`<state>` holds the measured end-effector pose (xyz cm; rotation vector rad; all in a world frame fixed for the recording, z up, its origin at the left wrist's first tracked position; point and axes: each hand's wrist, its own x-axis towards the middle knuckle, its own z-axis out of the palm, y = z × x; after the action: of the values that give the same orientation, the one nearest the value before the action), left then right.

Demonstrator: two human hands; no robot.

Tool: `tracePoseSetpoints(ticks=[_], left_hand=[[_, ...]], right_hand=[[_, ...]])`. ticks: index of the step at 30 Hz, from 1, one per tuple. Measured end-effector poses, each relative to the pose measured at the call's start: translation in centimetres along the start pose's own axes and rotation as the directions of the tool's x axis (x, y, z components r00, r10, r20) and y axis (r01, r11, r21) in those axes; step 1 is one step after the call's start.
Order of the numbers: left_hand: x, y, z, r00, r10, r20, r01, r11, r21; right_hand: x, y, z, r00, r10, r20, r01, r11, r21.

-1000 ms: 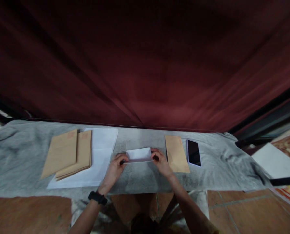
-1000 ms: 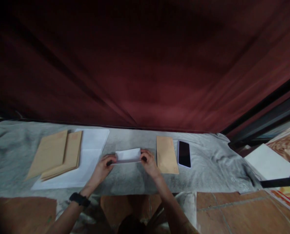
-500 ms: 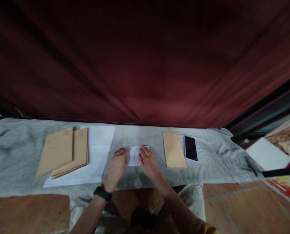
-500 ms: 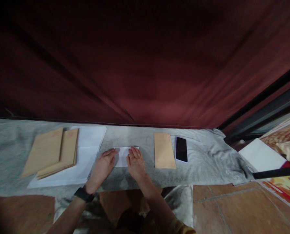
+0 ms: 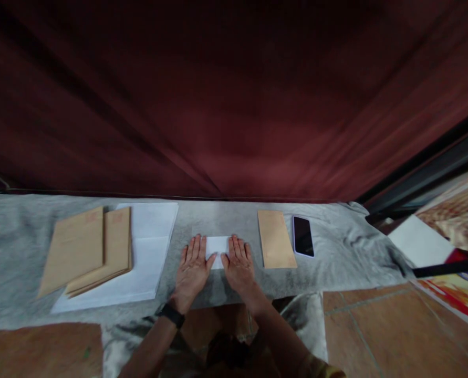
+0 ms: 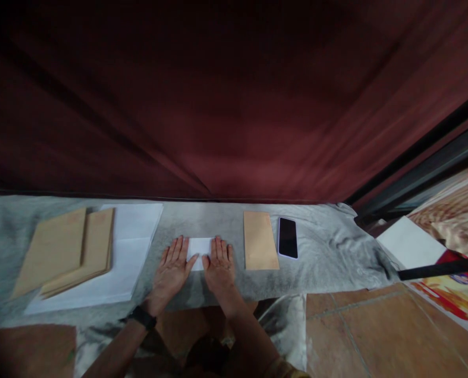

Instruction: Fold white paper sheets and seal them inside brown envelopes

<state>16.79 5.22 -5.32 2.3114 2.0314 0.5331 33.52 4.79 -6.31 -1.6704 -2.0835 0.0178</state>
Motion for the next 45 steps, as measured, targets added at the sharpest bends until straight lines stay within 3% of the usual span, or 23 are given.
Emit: tracePoseSetpoints(ticks=[6,12,19,24,29,31,32,34,35,37,39,40,41,42,45], left_hand=[[-1.0,-0.8,-0.2,0.997,-0.040,-0.062,0.043,0.999,0.034],[-1.1,-0.6,0.0,0.995,-0.027,-0.101,0.034,0.997,0.062],[-1.0,-0.5,-0.2,0.994,-0.020,-0.107,0.028,0.997,0.073],[-1.0,-0.4,-0.3,0.994,-0.030,-0.101,0.038,0.996,0.083],[-1.0,-0.3,-0.9,0.995,-0.062,-0.083,0.060,0.998,-0.029],[-0.5,0.3,-1.9,0.988,-0.130,-0.088,0.114,0.980,-0.161],[0.0,0.7,-2.6,0.980,-0.178,-0.091,0.149,0.954,-0.260],[1.0,2.1,-4.3,0.956,-0.286,-0.064,0.210,0.821,-0.531],[1.5,2.8,-5.3,0.945,-0.326,-0.010,0.229,0.684,-0.693],[2.1,4.3,-7.1,0.924,-0.337,0.180,0.271,0.246,-0.930],[2.2,5.3,-8.3,0.886,-0.310,0.346,0.304,-0.177,-0.936],[2.1,5.5,-8.5,0.868,-0.298,0.398,0.310,-0.302,-0.901],[1.9,5.5,-8.5,0.850,-0.302,0.431,0.316,-0.363,-0.877],[1.6,5.3,-8.3,0.836,-0.316,0.449,0.328,-0.369,-0.870],[0.9,3.3,-6.7,0.805,-0.391,0.446,0.396,-0.205,-0.895]], right_hand=[[-0.5,1.2,-0.8,0.998,0.049,0.035,-0.048,0.998,-0.034],[0.6,0.2,-1.2,0.985,0.169,0.011,-0.169,0.986,-0.001],[3.7,-1.0,-2.1,0.929,0.361,0.078,-0.368,0.922,0.117],[4.1,-0.2,-2.3,0.844,0.506,0.180,-0.537,0.787,0.305],[3.9,0.0,-4.0,0.874,0.424,0.238,-0.484,0.725,0.490],[4.1,-0.5,-5.8,0.904,0.396,0.160,-0.416,0.734,0.536],[4.2,-0.9,-6.9,0.923,0.380,0.062,-0.348,0.753,0.558],[4.3,-2.1,-9.1,0.951,0.278,-0.132,-0.176,0.843,0.507],[4.3,-2.7,-10.1,0.958,0.213,-0.191,-0.111,0.892,0.437],[3.9,-4.2,-11.3,0.962,0.082,-0.260,-0.009,0.963,0.270],[3.1,-5.5,-11.3,0.968,-0.029,-0.249,0.072,0.984,0.166],[2.6,-6.0,-11.0,0.972,-0.071,-0.225,0.105,0.984,0.143],[2.0,-6.4,-10.4,0.976,-0.097,-0.195,0.125,0.983,0.135],[1.5,-6.7,-9.7,0.980,-0.116,-0.159,0.139,0.980,0.143],[0.0,-6.6,-7.4,0.989,-0.138,-0.057,0.147,0.958,0.246]])
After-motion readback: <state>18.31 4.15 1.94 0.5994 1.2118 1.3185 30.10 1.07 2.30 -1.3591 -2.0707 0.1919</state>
